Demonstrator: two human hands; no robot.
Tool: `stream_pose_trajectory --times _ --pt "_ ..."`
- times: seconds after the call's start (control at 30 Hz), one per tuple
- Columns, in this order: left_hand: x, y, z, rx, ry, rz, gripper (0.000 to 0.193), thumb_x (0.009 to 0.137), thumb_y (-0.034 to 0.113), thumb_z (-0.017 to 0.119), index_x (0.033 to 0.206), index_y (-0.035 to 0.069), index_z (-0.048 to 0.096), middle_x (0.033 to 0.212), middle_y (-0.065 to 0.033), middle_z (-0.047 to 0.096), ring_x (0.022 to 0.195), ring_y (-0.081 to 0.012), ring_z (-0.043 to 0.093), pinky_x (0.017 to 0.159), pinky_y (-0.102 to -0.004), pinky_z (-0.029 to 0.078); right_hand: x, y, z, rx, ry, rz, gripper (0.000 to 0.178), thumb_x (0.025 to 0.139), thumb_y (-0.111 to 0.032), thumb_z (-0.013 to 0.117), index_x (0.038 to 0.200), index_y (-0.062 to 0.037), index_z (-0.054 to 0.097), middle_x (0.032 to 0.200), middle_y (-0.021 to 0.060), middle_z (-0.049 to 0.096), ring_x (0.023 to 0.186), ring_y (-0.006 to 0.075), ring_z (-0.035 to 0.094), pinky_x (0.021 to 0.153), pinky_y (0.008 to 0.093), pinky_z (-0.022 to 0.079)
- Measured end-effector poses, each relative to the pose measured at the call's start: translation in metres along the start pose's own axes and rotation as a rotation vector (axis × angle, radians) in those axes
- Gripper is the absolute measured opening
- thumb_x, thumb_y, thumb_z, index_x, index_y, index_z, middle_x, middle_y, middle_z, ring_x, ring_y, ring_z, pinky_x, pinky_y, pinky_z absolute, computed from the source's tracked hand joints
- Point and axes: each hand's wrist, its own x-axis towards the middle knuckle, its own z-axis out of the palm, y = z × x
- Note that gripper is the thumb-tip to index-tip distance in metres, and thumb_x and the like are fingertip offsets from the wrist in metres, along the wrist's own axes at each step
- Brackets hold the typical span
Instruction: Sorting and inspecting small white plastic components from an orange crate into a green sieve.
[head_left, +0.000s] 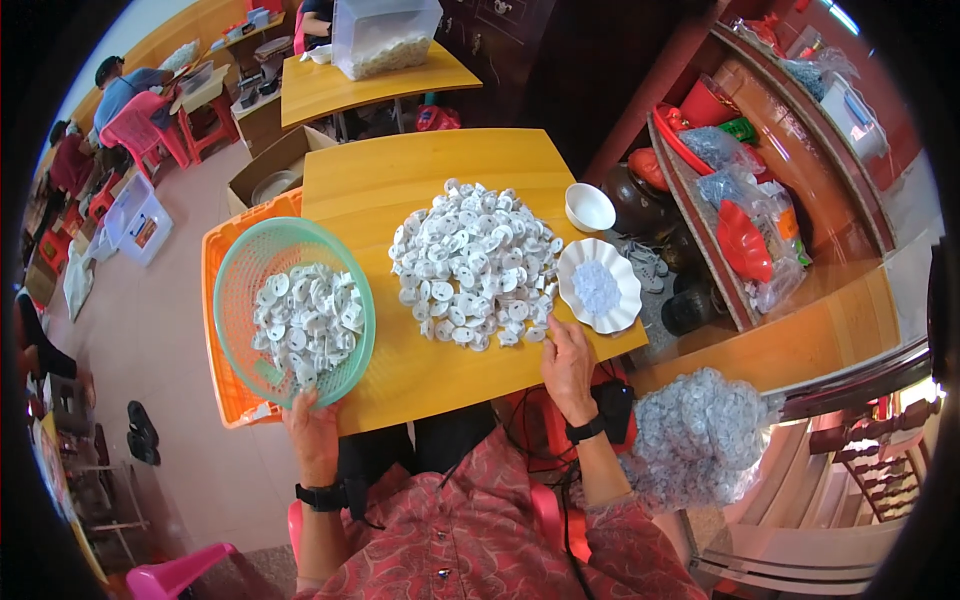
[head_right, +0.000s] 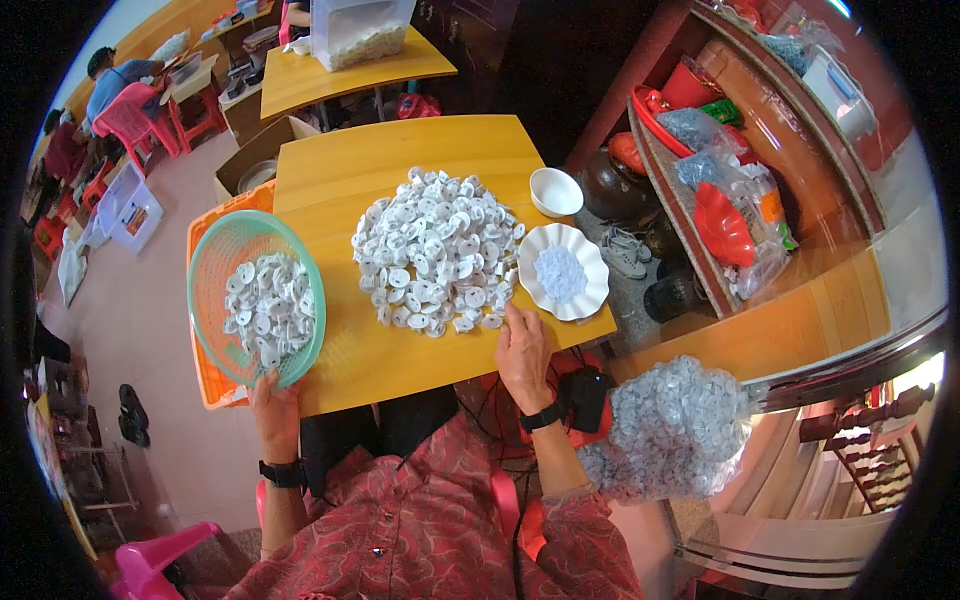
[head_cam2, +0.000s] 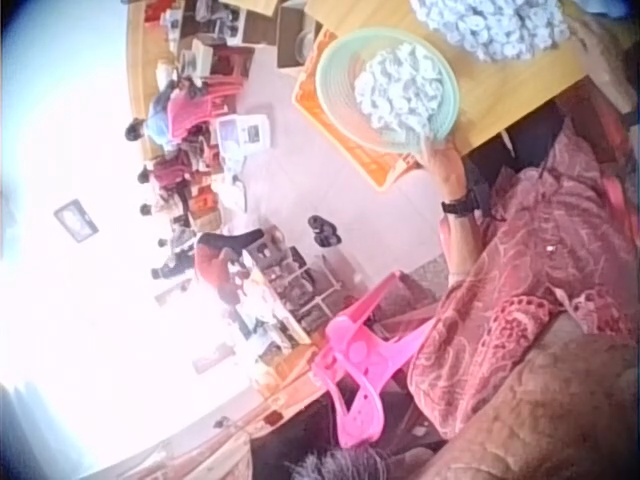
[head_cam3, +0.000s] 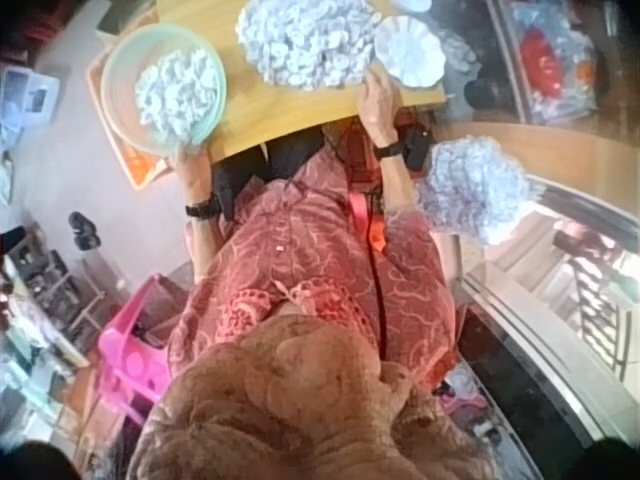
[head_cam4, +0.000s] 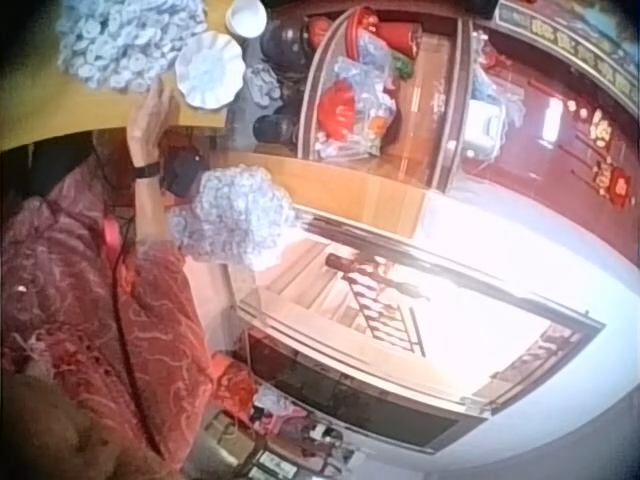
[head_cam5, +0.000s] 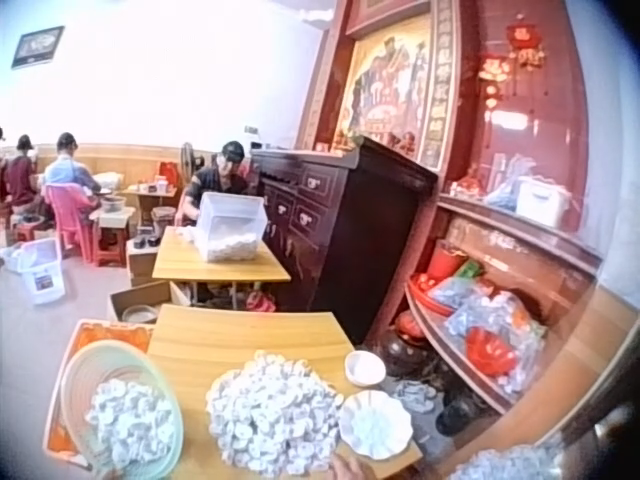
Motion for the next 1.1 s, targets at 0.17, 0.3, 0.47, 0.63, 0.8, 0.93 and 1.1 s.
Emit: stream_pose_trajectory --times 0.17,0.3,0.47,0.63,0.8,0.93,1.1 --pt "0.003 -0.001 -0.003 0.009 -0.012 -0.016 0.037 0.087 0.005 0.055 0.122 0.006 0.045 0.115 -0.0069 0.058 0.104 -0.0227 0.061 0.085 -0.0438 0.054 -0.012 0.021 -0.009 0.014 0.091 0.106 0.027 0.084 -0.003 0.06 0.111 0.0011 0.061 0.103 0.0183 0.059 0.096 0.0385 0.059 0.082 0.0452 0.049" --pt "0.003 -0.001 0.001 0.002 -0.028 -0.003 0.036 0.087 0.006 0.055 0.121 0.005 0.044 0.115 -0.007 0.058 0.104 -0.0235 0.061 0.084 -0.0437 0.054 -0.021 0.03 -0.018 -0.024 0.09 0.093 0.022 0.085 -0.003 0.06 0.107 0.0002 0.062 0.098 0.0174 0.06 0.091 0.0382 0.06 0.079 0.045 0.05" --pt "0.007 -0.007 -0.012 -0.001 -0.045 -0.024 0.035 0.087 0.007 0.055 0.12 0.005 0.045 0.116 -0.0074 0.058 0.103 -0.0246 0.062 0.085 -0.0453 0.054 -0.025 0.019 -0.024 0.005 0.0 0.088 0.021 0.085 -0.001 0.059 0.106 -0.0013 0.062 0.098 0.0165 0.059 0.091 0.0369 0.06 0.078 0.0447 0.049" --pt "0.001 0.0 -0.004 0.049 -0.006 -0.003 0.036 0.088 0.009 0.055 0.124 0.004 0.049 0.12 -0.008 0.061 0.102 -0.0234 0.064 0.08 -0.0423 0.056 -0.021 0.013 -0.018 -0.104 -0.065 -0.007 0.025 0.085 0.0 0.058 0.109 -0.003 0.063 0.098 0.0155 0.057 0.096 0.0356 0.056 0.083 0.0436 0.047" --pt "0.005 -0.007 0.0 0.039 0.002 0.059 0.036 0.09 0.01 0.055 0.124 0.001 0.05 0.117 -0.0101 0.063 0.1 -0.0243 0.065 0.077 -0.0424 0.056 -0.026 0.016 -0.019 -0.162 -0.034 -0.068 0.029 0.084 0.002 0.057 0.112 -0.0031 0.064 0.098 0.0149 0.056 0.096 0.0346 0.055 0.085 0.0441 0.046" --pt "0.004 -0.003 0.001 0.038 -0.004 0.003 0.036 0.09 0.01 0.054 0.125 0.0 0.05 0.119 -0.0106 0.062 0.097 -0.0244 0.066 0.077 -0.0415 0.057 -0.027 0.009 -0.021 -0.172 -0.078 -0.086 0.03 0.083 0.003 0.057 0.112 -0.0019 0.064 0.1 0.0158 0.055 0.098 0.0345 0.055 0.085 0.0442 0.046" --pt "0.002 -0.001 0.003 0.051 -0.031 -0.025 0.038 0.09 0.008 0.052 0.127 -0.001 0.049 0.123 -0.0097 0.06 0.105 -0.0222 0.063 0.082 -0.0424 0.056 -0.029 0.007 -0.02 -0.186 -0.097 -0.054 0.03 0.083 0.003 0.058 0.112 -0.001 0.063 0.101 0.0164 0.054 0.1 0.0346 0.054 0.087 0.0449 0.045"
